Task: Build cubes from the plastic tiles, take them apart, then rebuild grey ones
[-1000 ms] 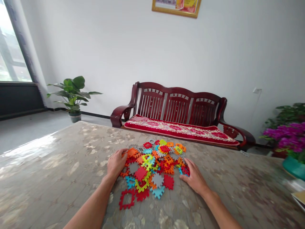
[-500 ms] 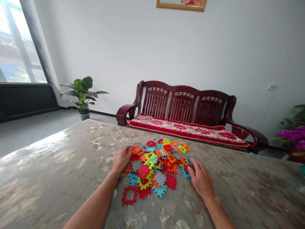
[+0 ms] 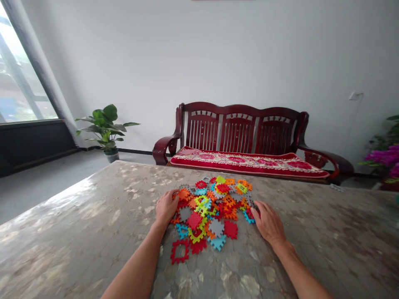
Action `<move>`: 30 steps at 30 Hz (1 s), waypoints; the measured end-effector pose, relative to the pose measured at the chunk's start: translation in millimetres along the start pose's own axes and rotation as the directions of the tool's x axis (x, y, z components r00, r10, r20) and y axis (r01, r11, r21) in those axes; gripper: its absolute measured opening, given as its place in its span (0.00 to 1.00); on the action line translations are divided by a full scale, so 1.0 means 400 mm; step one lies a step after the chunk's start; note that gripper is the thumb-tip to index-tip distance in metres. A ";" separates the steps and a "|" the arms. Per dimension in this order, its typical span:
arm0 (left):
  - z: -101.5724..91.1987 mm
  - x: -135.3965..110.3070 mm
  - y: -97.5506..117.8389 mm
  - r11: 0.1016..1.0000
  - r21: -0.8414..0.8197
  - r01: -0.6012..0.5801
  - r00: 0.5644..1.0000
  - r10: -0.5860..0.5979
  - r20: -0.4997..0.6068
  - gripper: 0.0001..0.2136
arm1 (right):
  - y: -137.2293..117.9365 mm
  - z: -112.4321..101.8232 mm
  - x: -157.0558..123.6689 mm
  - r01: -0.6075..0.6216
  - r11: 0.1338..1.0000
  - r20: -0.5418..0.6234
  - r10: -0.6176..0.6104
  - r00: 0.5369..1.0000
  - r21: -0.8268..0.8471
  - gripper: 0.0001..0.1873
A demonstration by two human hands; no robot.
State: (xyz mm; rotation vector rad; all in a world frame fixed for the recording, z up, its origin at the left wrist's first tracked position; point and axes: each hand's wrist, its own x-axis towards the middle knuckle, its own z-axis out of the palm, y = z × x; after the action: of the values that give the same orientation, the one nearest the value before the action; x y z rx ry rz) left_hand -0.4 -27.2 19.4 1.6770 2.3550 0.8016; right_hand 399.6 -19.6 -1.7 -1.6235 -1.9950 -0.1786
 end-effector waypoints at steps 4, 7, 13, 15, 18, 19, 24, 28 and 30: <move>0.005 0.001 -0.001 1.000 0.001 -0.019 1.000 0.019 0.012 0.18 | 0.003 -0.002 -0.003 0.010 0.999 -0.028 -0.009 1.000 0.032 0.21; 0.008 -0.001 0.002 0.999 -0.004 -0.049 0.999 0.049 0.021 0.19 | 0.003 -0.005 -0.006 0.022 0.999 -0.062 -0.019 0.998 0.037 0.21; 0.010 -0.005 0.008 0.994 -0.016 -0.112 0.993 0.112 0.036 0.20 | 0.007 -0.010 -0.013 0.058 0.997 -0.089 -0.054 0.995 0.046 0.22; 0.011 -0.004 0.008 0.992 -0.014 -0.127 0.991 0.128 0.034 0.20 | 0.012 -0.013 -0.017 0.070 0.997 -0.104 -0.066 0.992 0.042 0.21; 0.015 -0.001 0.006 0.990 -0.019 -0.139 0.990 0.139 0.028 0.20 | 0.018 -0.020 -0.021 0.079 0.997 -0.143 -0.075 0.987 0.022 0.21; 0.016 0.000 0.005 0.989 -0.026 -0.144 0.989 0.144 0.027 0.20 | 0.017 -0.023 -0.023 0.083 0.996 -0.155 -0.080 0.985 0.017 0.21; 0.021 0.003 0.001 0.983 -0.062 -0.175 0.984 0.175 0.003 0.21 | 0.002 -0.040 -0.033 0.141 0.990 -0.185 -0.135 0.973 0.019 0.18; 0.020 -0.002 0.002 0.977 -0.065 -0.202 0.979 0.200 -0.030 0.21 | -0.014 -0.050 -0.041 0.243 0.970 -0.224 -0.233 0.946 0.017 0.15; 0.018 -0.005 0.004 0.975 -0.057 -0.214 0.976 0.211 -0.050 0.20 | -0.029 -0.054 -0.047 0.290 0.956 -0.235 -0.273 0.933 0.042 0.14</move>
State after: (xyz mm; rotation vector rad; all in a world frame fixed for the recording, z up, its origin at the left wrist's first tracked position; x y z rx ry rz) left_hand 4.7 -26.4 13.9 1.9268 2.1778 0.9445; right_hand 397.9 -48.1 9.8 -1.2040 -2.0195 -0.3737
